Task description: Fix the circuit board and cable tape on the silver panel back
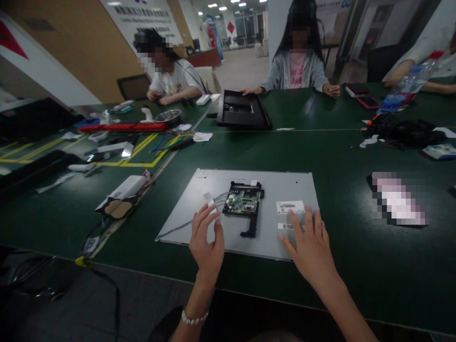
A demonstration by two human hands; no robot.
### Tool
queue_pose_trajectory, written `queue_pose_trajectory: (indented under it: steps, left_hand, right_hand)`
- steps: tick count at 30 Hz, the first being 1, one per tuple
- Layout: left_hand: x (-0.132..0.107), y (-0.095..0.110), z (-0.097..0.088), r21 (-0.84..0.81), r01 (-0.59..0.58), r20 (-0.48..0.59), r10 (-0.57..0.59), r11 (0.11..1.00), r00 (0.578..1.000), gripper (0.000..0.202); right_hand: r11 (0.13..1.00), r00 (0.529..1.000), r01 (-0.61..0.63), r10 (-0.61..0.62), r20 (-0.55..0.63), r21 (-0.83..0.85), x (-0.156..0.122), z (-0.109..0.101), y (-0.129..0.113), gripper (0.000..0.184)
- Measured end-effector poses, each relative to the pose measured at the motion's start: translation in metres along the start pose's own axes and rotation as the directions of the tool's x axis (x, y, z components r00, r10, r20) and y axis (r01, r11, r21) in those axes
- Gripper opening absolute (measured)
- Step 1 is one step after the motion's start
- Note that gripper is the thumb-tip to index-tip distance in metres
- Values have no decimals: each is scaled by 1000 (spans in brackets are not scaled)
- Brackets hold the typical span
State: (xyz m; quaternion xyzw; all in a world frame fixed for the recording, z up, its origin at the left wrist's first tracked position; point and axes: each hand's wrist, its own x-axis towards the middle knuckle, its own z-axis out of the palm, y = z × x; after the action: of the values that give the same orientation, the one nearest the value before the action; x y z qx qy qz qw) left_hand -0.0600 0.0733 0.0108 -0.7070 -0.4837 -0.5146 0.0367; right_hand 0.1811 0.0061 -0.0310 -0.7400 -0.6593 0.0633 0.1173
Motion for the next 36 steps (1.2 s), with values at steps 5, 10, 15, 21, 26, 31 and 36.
queue_pose_trajectory:
  steps: [5,10,15,21,26,31,36]
  left_hand:
    - [1,0,-1,6,-11,5,11,1000,1000,19]
    - [0,0,-3,-1,-9,9,9,1000,1000,19]
    - [1,0,-3,-12,-10,13,10,1000,1000,21]
    - [1,0,-2,-21,-6,15,6,1000,1000,19]
    - [2,0,-3,-24,-20,15,20,1000,1000,18]
    - [2,0,-5,-42,-7,24,8,999,1000,19]
    - [1,0,-5,-49,-11,20,12,999,1000,21]
  right_hand:
    - [993,994,83,-89,70,78,5,-4,2,67]
    - [991,988,120,-126,92,66,3,-12,46,78]
    - [972,975,218,-212,72,-86,-2,-14,56,73]
    - [952,961,276,-276,19,-134,6,-11,37,68]
    - [947,956,293,-291,33,-133,13,-10,19,72]
    - [946,952,305,-299,64,-111,23,-7,-8,75]
    - [949,948,308,-301,101,-72,35,-3,-34,79]
